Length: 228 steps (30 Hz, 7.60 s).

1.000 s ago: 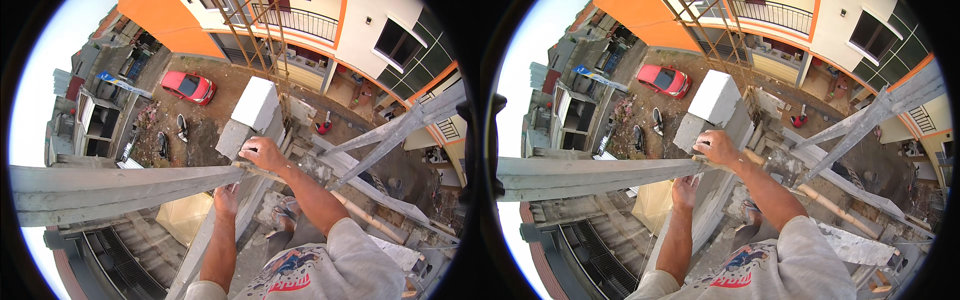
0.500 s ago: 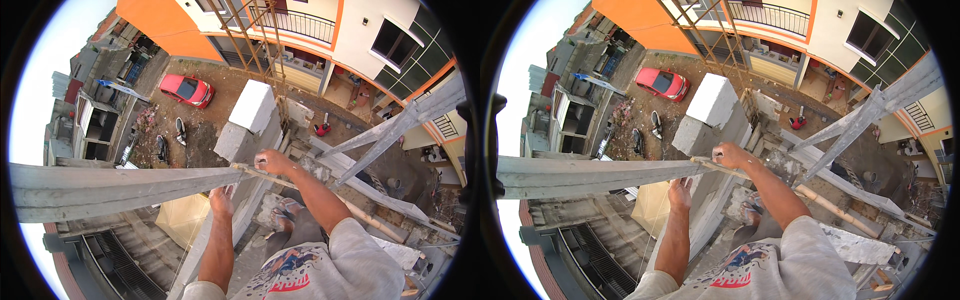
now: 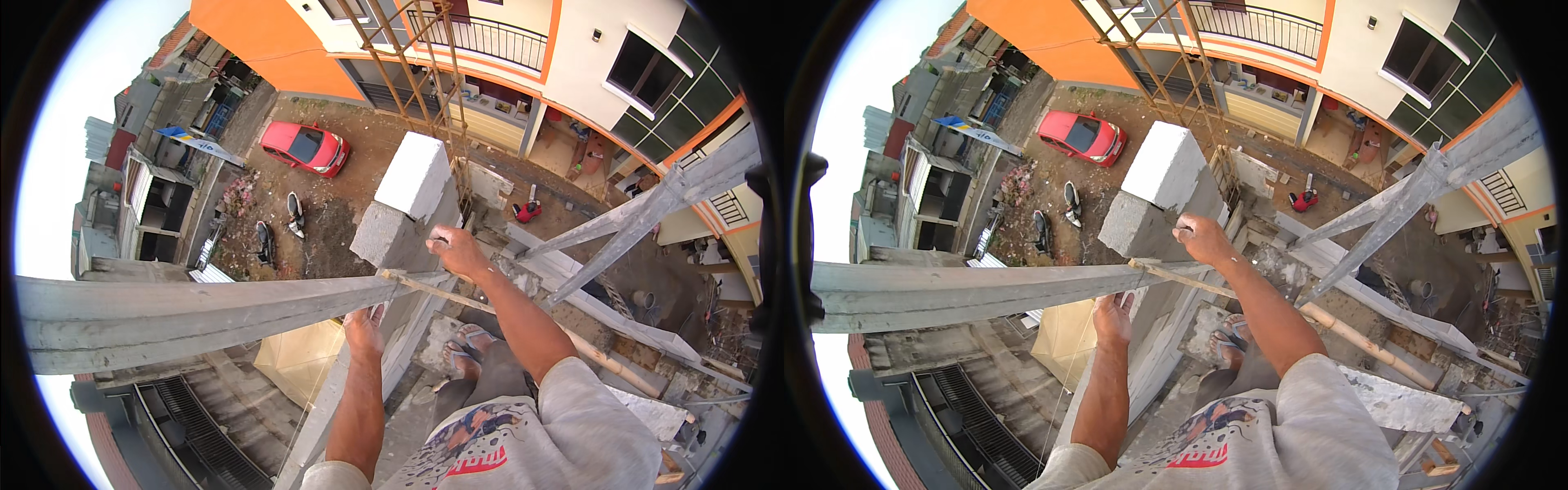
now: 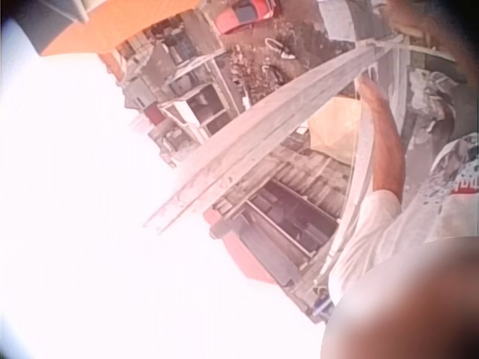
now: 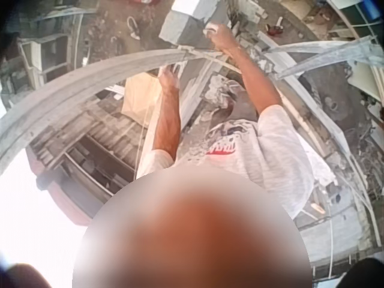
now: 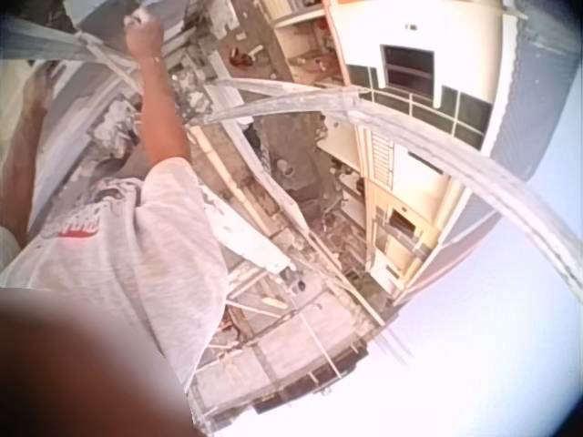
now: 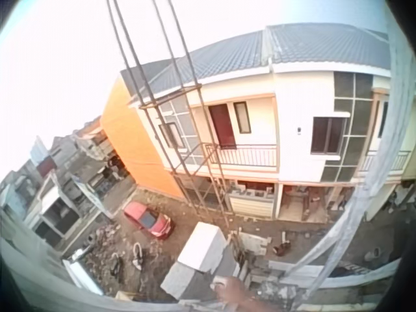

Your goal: The person applies mortar to a wall using a trowel and then receives and places white blocks onto the wall. The person works on scaffolding at a construction site, coordinating with another worker who passes blocks upward.

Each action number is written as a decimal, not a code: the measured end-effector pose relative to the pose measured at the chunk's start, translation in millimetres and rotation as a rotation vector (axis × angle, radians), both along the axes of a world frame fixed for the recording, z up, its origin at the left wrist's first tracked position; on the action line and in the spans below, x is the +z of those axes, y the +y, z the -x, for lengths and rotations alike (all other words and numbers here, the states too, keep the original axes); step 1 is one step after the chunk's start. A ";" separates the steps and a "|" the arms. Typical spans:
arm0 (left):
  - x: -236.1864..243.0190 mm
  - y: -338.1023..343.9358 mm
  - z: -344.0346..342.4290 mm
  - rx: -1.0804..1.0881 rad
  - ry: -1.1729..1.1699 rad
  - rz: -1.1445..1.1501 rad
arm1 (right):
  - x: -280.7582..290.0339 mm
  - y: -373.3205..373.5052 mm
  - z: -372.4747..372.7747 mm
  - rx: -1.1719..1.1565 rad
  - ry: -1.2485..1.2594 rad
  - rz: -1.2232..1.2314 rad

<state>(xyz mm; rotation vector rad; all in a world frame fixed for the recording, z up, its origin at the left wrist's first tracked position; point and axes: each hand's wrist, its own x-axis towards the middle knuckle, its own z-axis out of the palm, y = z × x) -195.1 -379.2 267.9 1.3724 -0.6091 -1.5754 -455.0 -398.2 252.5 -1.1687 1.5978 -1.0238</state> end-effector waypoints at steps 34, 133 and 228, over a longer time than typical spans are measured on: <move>99.6 29.1 13.8 -0.295 -1.174 0.534 | 47.3 -9.2 25.4 -0.112 0.318 0.110; 47.7 -7.9 28.4 -0.403 -0.992 0.762 | 47.6 146.6 -40.8 -0.253 0.068 0.032; 50.4 -20.3 21.2 -0.562 -0.940 0.830 | 63.3 150.6 -18.4 0.002 0.127 -0.062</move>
